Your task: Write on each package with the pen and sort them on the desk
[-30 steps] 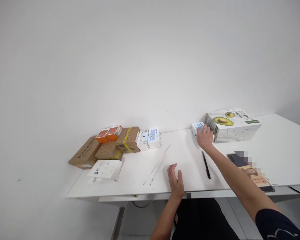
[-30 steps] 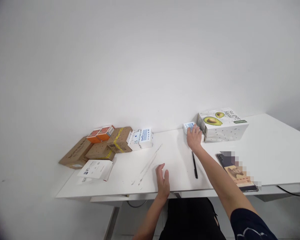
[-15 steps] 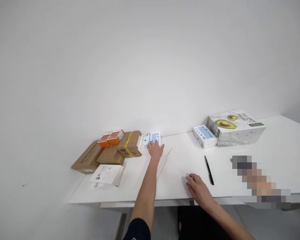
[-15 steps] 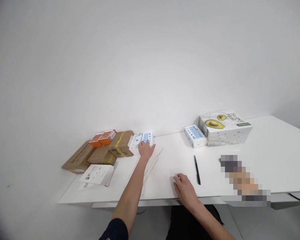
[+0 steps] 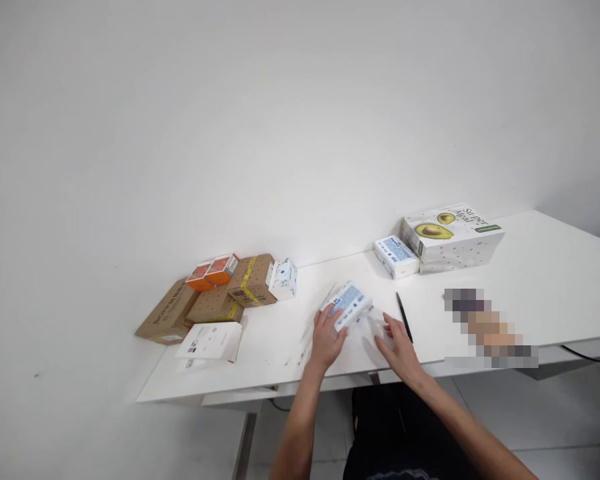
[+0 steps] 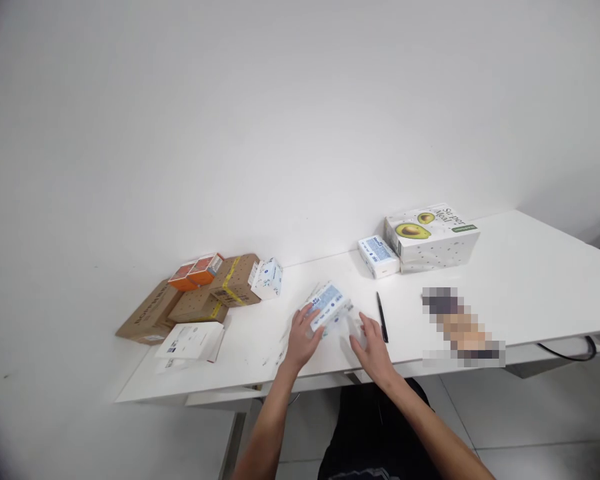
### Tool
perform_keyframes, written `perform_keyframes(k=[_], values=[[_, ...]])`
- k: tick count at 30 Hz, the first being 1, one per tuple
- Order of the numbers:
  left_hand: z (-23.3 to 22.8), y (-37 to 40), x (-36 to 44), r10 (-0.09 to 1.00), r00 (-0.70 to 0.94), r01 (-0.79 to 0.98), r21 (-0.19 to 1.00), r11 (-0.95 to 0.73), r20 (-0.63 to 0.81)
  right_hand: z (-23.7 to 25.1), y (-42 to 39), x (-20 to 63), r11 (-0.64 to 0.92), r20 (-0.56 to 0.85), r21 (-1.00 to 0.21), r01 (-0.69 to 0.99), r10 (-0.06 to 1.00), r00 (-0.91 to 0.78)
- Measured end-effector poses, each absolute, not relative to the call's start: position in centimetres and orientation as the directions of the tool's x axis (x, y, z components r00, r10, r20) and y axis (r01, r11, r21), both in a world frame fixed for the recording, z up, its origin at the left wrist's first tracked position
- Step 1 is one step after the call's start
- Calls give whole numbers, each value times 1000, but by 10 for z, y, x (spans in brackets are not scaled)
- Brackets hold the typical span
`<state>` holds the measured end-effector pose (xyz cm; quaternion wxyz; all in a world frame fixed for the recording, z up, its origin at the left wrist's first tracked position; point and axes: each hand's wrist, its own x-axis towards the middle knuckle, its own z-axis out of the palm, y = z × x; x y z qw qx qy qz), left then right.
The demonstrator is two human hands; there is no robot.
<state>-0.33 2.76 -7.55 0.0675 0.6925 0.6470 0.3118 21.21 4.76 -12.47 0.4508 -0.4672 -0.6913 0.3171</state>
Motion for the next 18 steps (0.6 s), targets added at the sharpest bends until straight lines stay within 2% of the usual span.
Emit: perform_keyframes(k=[2,4,6,9,14,18], values=[[-83,2,2,945,-120,763,637,-109,305,-127,53,216,326,295,-866,380,945,-138],[-88,-16,7,943,-275,647,762,37,189,-126,57,219,315,272,-856,411,949,-160],[-89,-25,13,937,-347,534,832,154,49,-119,59,220,335,254,-838,431,938,-235],[-77,-29,23,950,-312,466,868,171,-20,-99,57,221,366,250,-829,423,919,-305],[-45,-24,31,924,-378,491,859,148,57,-58,53,230,270,221,-890,368,960,-170],[-45,-15,35,897,-440,354,926,134,39,-45,55,239,162,135,-943,292,985,-109]])
